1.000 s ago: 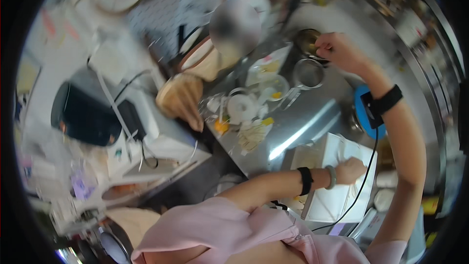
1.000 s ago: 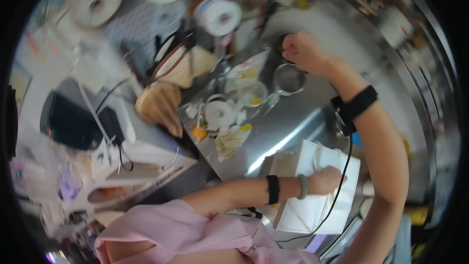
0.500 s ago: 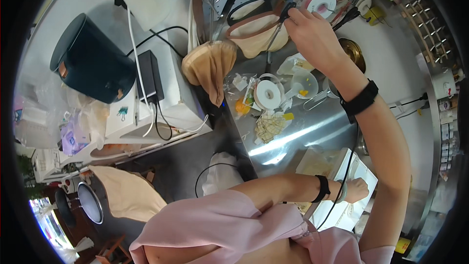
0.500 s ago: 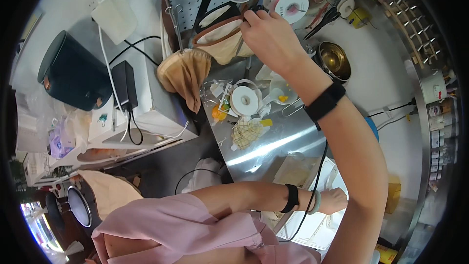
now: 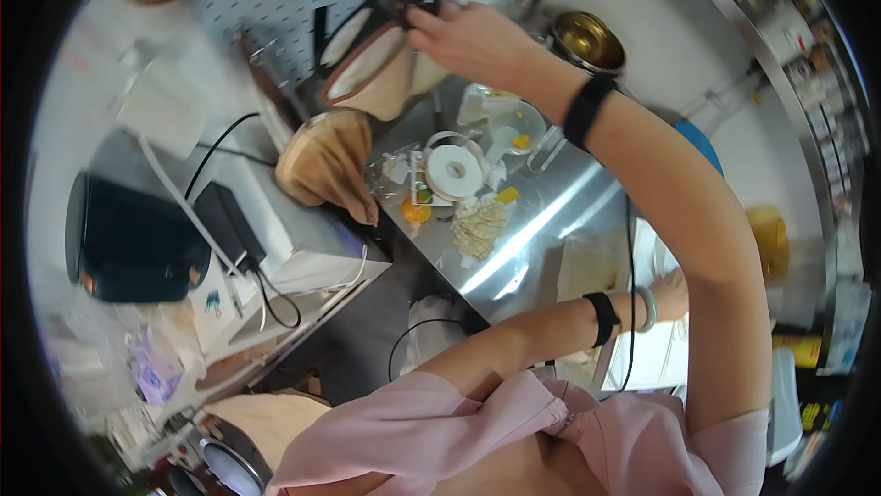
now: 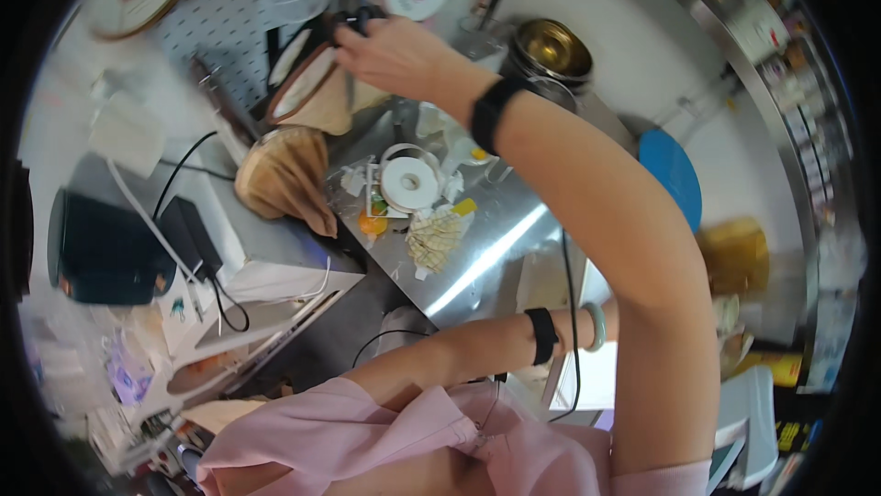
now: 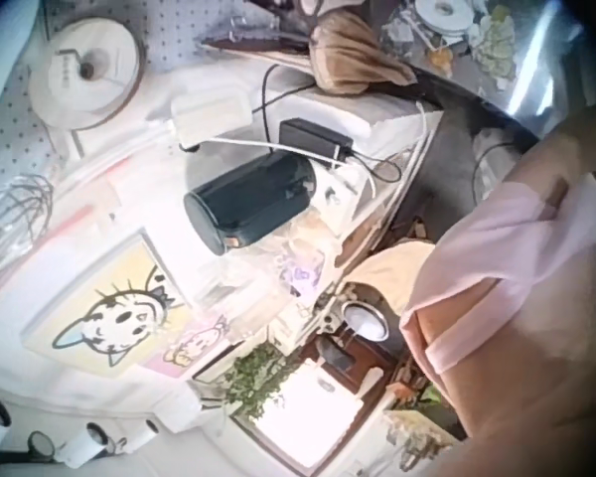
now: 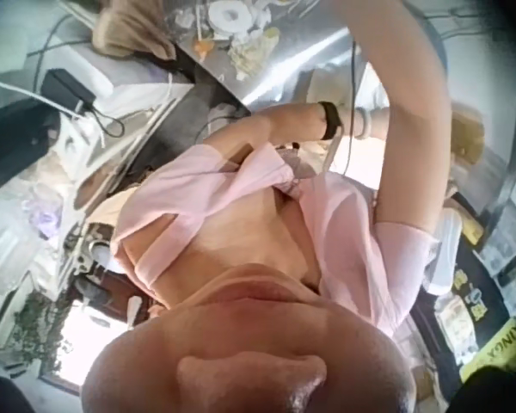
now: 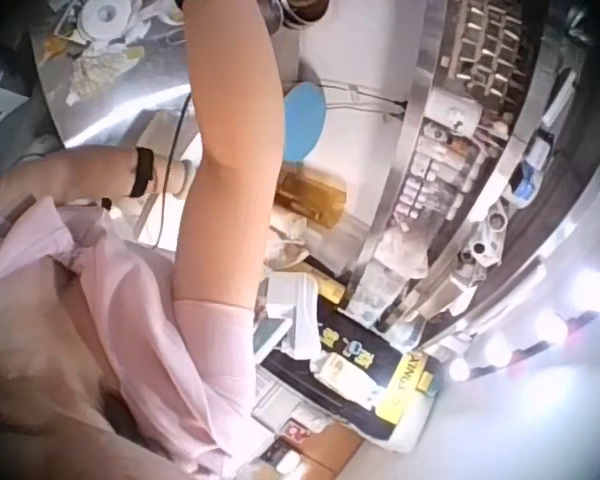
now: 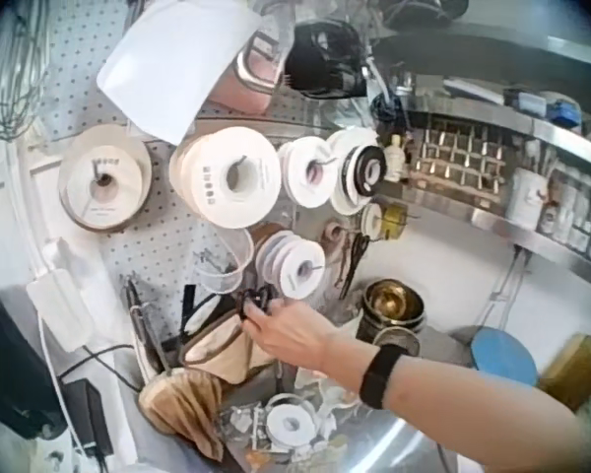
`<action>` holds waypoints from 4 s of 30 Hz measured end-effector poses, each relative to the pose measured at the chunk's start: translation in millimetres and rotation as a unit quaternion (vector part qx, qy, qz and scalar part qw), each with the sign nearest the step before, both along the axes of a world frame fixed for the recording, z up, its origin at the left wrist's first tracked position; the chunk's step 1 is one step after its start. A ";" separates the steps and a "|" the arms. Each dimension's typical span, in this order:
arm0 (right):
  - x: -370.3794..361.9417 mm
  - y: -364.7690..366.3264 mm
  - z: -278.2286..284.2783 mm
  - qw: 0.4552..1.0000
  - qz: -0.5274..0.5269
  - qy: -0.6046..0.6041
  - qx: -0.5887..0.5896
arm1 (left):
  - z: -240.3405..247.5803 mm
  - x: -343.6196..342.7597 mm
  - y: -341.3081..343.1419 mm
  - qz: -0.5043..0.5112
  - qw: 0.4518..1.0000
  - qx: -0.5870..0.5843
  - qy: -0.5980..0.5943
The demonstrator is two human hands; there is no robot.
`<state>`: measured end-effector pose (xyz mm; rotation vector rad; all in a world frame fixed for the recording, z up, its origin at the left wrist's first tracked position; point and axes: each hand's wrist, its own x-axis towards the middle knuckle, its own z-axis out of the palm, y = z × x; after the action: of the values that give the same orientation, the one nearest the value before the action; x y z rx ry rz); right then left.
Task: Packing a cake into a white box and tying it with a decorative ribbon.
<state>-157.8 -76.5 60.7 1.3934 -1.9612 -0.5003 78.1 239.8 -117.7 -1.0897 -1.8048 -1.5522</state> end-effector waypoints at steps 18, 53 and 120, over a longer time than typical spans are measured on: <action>138.8 283.4 97.9 0.920 -0.323 -0.119 -0.189 | 77.4 -36.7 -44.3 -0.235 0.909 -0.337 -0.073; 413.9 520.9 -230.6 -0.028 0.176 -0.654 -0.735 | 124.5 -8.8 -32.3 -0.057 0.777 -0.583 -0.231; 420.8 494.6 -115.4 0.570 -0.497 -0.141 -0.639 | 133.5 -34.1 -30.4 -0.168 0.767 -0.614 -0.085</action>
<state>263.0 418.2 -54.7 -0.6695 -2.2579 0.7316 44.0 209.4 15.8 -1.9201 -2.9554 -0.3899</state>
